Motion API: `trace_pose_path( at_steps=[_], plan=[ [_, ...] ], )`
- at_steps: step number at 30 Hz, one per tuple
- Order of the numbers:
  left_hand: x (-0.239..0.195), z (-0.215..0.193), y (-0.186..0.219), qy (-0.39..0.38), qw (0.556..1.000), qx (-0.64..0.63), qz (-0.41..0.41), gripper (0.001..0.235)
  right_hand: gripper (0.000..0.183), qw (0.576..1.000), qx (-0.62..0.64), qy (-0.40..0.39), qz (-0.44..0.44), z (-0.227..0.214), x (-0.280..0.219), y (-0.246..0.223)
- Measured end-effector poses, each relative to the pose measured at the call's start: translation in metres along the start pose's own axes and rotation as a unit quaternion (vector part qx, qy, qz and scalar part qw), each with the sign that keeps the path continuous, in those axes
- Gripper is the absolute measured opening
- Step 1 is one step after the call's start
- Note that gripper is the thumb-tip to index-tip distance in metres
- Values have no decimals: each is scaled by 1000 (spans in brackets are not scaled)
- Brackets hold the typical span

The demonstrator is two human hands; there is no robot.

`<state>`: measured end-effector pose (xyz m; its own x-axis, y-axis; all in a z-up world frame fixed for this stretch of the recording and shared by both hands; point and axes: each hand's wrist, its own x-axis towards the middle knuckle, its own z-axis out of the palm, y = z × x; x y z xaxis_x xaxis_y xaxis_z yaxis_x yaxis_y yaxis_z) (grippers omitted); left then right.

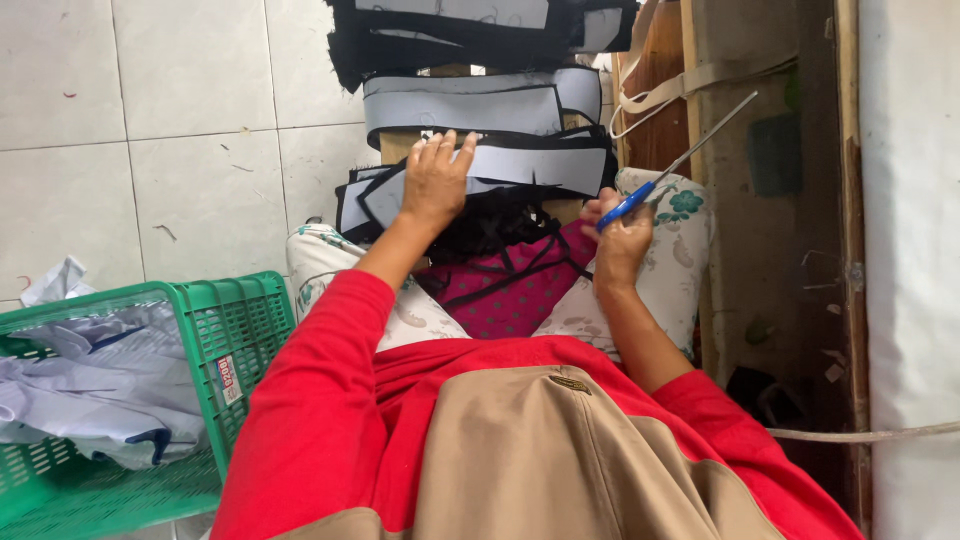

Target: The person sits on the floor and uses blue-handled scissors to cut a piece of black fabric that has a white paper pattern attached to it. They trim the edges of the fabric, remove the paper pattern, and then fold the cut fabric piece.

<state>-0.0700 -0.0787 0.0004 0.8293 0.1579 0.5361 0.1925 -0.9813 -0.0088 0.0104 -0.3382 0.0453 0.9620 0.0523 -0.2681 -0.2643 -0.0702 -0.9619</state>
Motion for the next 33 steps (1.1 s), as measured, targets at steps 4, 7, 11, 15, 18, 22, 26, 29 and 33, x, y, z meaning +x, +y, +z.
trace_pose_path(
  at_steps=[4,7,11,15,18,22,26,29,33],
  plan=[
    [20,-58,45,-99,985,-107,-90,56,42,978,56,-101,172,12,-47,-22],
    [22,-92,71,-24,982,-161,-95,56,59,915,206,-162,306,24,-59,-19],
    [4,-145,77,-26,975,-200,-94,59,58,887,325,-94,314,22,-25,-31],
    [-18,-168,53,-69,951,-275,-120,58,55,863,396,-13,315,15,7,-33],
    [-31,-173,40,-90,932,-322,-142,56,29,850,409,11,331,22,17,-30],
    [-47,-168,29,-16,934,-309,-181,50,28,874,362,-4,324,19,9,-14],
    [-75,-167,64,106,889,-308,-321,38,25,937,235,-17,258,27,-22,-32],
    [-92,-147,106,36,865,-434,-251,29,37,963,185,-16,193,40,-58,-52],
    [-44,-159,127,-315,654,-633,-270,82,45,976,174,-47,122,51,-99,-70]
  ],
)
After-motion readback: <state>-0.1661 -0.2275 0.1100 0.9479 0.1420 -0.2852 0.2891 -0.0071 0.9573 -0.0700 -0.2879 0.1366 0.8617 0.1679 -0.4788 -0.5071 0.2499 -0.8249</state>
